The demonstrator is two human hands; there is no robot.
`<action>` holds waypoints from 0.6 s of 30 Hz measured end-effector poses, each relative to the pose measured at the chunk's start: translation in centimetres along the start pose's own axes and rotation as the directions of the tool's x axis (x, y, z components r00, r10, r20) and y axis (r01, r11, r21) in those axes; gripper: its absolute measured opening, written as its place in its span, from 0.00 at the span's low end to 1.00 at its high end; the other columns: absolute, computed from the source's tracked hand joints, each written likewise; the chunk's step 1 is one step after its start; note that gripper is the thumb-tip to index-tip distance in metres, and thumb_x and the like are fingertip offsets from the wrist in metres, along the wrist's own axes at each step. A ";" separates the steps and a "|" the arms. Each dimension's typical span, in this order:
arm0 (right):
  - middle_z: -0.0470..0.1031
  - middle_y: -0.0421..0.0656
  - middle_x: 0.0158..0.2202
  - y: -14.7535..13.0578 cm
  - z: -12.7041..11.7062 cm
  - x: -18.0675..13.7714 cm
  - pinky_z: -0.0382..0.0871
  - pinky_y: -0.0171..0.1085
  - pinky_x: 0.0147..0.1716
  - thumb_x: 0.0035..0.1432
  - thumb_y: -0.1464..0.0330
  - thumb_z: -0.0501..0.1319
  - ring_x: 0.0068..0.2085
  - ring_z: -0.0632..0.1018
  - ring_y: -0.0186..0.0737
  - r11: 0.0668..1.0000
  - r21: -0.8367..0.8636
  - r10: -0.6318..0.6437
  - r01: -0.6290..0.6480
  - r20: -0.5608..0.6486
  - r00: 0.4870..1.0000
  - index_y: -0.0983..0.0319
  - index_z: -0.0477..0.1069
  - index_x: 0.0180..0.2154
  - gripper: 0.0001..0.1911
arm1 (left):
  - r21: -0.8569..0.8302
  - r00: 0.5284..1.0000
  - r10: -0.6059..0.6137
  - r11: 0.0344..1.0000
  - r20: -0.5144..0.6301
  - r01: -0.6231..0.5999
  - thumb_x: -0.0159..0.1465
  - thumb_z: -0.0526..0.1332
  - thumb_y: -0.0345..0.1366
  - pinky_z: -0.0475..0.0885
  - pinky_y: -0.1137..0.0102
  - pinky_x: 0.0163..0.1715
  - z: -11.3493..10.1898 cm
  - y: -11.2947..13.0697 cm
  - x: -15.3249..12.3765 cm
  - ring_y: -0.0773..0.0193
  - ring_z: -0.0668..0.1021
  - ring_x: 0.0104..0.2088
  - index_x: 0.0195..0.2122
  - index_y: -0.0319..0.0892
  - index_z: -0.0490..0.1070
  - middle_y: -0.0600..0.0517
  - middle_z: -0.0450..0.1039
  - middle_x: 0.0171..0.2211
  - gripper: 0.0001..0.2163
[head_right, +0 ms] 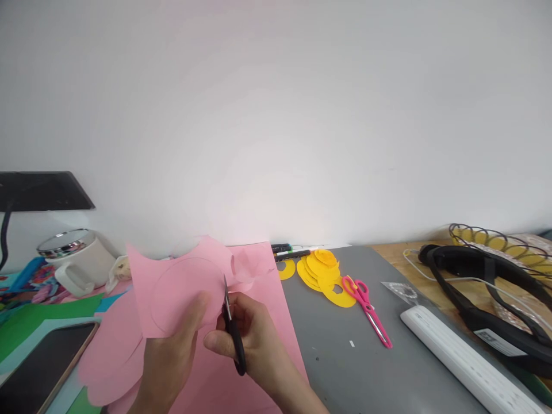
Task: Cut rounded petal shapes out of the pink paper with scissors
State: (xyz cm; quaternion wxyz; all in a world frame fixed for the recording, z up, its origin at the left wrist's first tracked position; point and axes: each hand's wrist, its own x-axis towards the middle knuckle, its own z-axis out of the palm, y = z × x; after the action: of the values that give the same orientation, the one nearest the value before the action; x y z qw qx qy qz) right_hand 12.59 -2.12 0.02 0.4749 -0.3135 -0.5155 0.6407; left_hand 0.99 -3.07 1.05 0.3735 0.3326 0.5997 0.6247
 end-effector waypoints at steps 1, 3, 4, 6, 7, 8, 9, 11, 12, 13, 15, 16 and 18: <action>0.60 0.34 0.22 0.0 0.0 -0.1 0.53 0.30 0.23 0.41 0.56 0.73 0.24 0.58 0.29 1.000 -0.001 -0.005 0.005 0.002 1.000 0.63 0.62 0.25 0.24 | 0.006 1.000 0.015 1.000 0.000 -0.015 0.51 0.67 0.46 0.71 0.55 0.47 0.0 -0.1 0.1 0.47 0.75 0.48 0.39 0.41 0.72 0.44 0.76 0.43 0.18; 0.61 0.35 0.23 0.1 0.0 -0.2 0.53 0.30 0.23 0.42 0.56 0.73 0.24 0.59 0.30 1.000 -0.009 -0.008 0.008 0.003 1.000 0.63 0.63 0.26 0.23 | 0.018 1.000 0.024 1.000 0.009 -0.024 0.49 0.68 0.47 0.72 0.55 0.47 -0.1 -0.2 0.2 0.47 0.76 0.47 0.38 0.41 0.73 0.44 0.77 0.42 0.19; 0.61 0.35 0.23 0.1 0.0 -0.2 0.53 0.30 0.23 0.42 0.57 0.73 0.25 0.59 0.30 1.000 -0.015 -0.007 0.007 0.001 1.000 0.64 0.63 0.26 0.23 | 0.024 1.000 0.016 1.000 0.012 -0.016 0.49 0.68 0.47 0.72 0.55 0.46 -0.2 -0.2 0.2 0.47 0.76 0.47 0.38 0.41 0.73 0.44 0.77 0.41 0.19; 0.60 0.35 0.23 0.1 0.0 -0.2 0.53 0.30 0.23 0.42 0.57 0.73 0.25 0.59 0.30 1.000 -0.023 0.002 -0.002 -0.002 1.000 0.63 0.62 0.26 0.23 | 0.039 1.000 0.001 0.999 0.014 -0.001 0.49 0.68 0.46 0.71 0.54 0.47 -0.2 0.0 0.2 0.47 0.76 0.47 0.38 0.41 0.73 0.44 0.77 0.41 0.19; 0.60 0.34 0.23 0.1 0.0 -0.2 0.53 0.30 0.23 0.42 0.57 0.73 0.24 0.58 0.30 1.000 -0.025 0.007 -0.007 -0.002 1.000 0.63 0.62 0.26 0.23 | 0.044 1.000 0.000 0.999 0.014 0.000 0.50 0.67 0.46 0.71 0.54 0.47 -0.2 0.1 0.1 0.48 0.75 0.48 0.39 0.41 0.73 0.44 0.77 0.42 0.18; 0.60 0.34 0.23 0.1 0.0 -0.2 0.52 0.30 0.23 0.42 0.56 0.72 0.24 0.58 0.30 1.000 -0.027 0.008 -0.008 -0.002 1.000 0.63 0.62 0.26 0.23 | 0.044 1.000 0.003 0.999 0.013 -0.003 0.51 0.67 0.45 0.70 0.54 0.48 -0.1 0.3 0.1 0.48 0.75 0.48 0.39 0.41 0.72 0.44 0.76 0.43 0.18; 0.60 0.34 0.23 0.1 0.0 -0.2 0.52 0.30 0.23 0.42 0.56 0.72 0.24 0.58 0.30 1.000 -0.030 0.009 -0.009 0.000 1.000 0.63 0.62 0.26 0.23 | 0.039 1.000 0.005 0.999 0.011 -0.005 0.51 0.66 0.45 0.69 0.54 0.49 -0.1 0.3 0.0 0.48 0.75 0.49 0.40 0.41 0.72 0.44 0.76 0.43 0.18; 0.60 0.34 0.23 0.2 -0.1 -0.2 0.52 0.31 0.23 0.43 0.55 0.72 0.25 0.58 0.30 0.999 -0.039 0.008 -0.008 -0.002 1.000 0.63 0.62 0.26 0.23 | 0.029 1.000 0.017 0.999 0.010 -0.017 0.51 0.67 0.44 0.68 0.54 0.50 0.0 0.3 0.0 0.48 0.74 0.49 0.41 0.41 0.72 0.43 0.75 0.44 0.19; 0.60 0.34 0.23 0.2 -0.1 -0.1 0.52 0.31 0.23 0.42 0.55 0.72 0.25 0.58 0.30 0.999 -0.044 0.008 -0.008 -0.002 1.000 0.63 0.62 0.26 0.24 | 0.027 1.000 0.026 0.999 0.011 -0.027 0.50 0.67 0.44 0.68 0.54 0.51 0.0 0.2 0.1 0.49 0.74 0.49 0.42 0.41 0.72 0.44 0.75 0.45 0.20; 0.60 0.34 0.23 0.2 -0.1 -0.1 0.52 0.31 0.23 0.42 0.55 0.72 0.25 0.58 0.30 0.999 -0.047 0.010 -0.011 -0.003 1.000 0.63 0.63 0.27 0.24 | 0.021 0.999 0.038 0.999 0.008 -0.038 0.50 0.68 0.45 0.68 0.53 0.51 0.0 0.0 0.2 0.48 0.75 0.49 0.41 0.41 0.72 0.44 0.75 0.44 0.20; 0.60 0.34 0.23 0.3 -0.1 -0.1 0.52 0.31 0.23 0.42 0.54 0.72 0.25 0.58 0.30 0.998 -0.053 0.016 -0.016 -0.005 1.000 0.63 0.63 0.27 0.24 | 0.010 0.998 0.064 0.998 0.000 -0.064 0.49 0.69 0.45 0.68 0.52 0.49 -0.1 -0.4 0.4 0.47 0.75 0.48 0.41 0.41 0.73 0.44 0.76 0.42 0.21; 0.60 0.34 0.23 0.3 -0.1 -0.1 0.52 0.31 0.23 0.42 0.52 0.71 0.25 0.58 0.30 0.998 -0.056 0.018 -0.019 -0.008 1.000 0.63 0.63 0.26 0.25 | 0.012 0.997 0.071 0.997 -0.005 -0.071 0.49 0.69 0.46 0.69 0.52 0.49 -0.1 -0.5 0.5 0.47 0.76 0.47 0.41 0.41 0.73 0.44 0.77 0.42 0.21; 0.60 0.34 0.22 0.3 -0.1 -0.1 0.53 0.31 0.23 0.41 0.51 0.71 0.24 0.59 0.30 0.998 -0.064 0.019 -0.019 -0.012 1.000 0.63 0.62 0.26 0.26 | 0.019 0.998 0.060 0.998 -0.009 -0.060 0.49 0.68 0.46 0.69 0.52 0.48 -0.2 -0.5 0.5 0.47 0.76 0.47 0.42 0.41 0.73 0.44 0.77 0.41 0.21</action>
State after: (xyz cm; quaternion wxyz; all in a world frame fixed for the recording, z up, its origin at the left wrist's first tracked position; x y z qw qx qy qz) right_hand 12.66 -2.19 -0.29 0.4614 -0.3371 -0.5300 0.6265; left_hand 0.58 -2.75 0.55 0.3487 0.3508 0.5971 0.6315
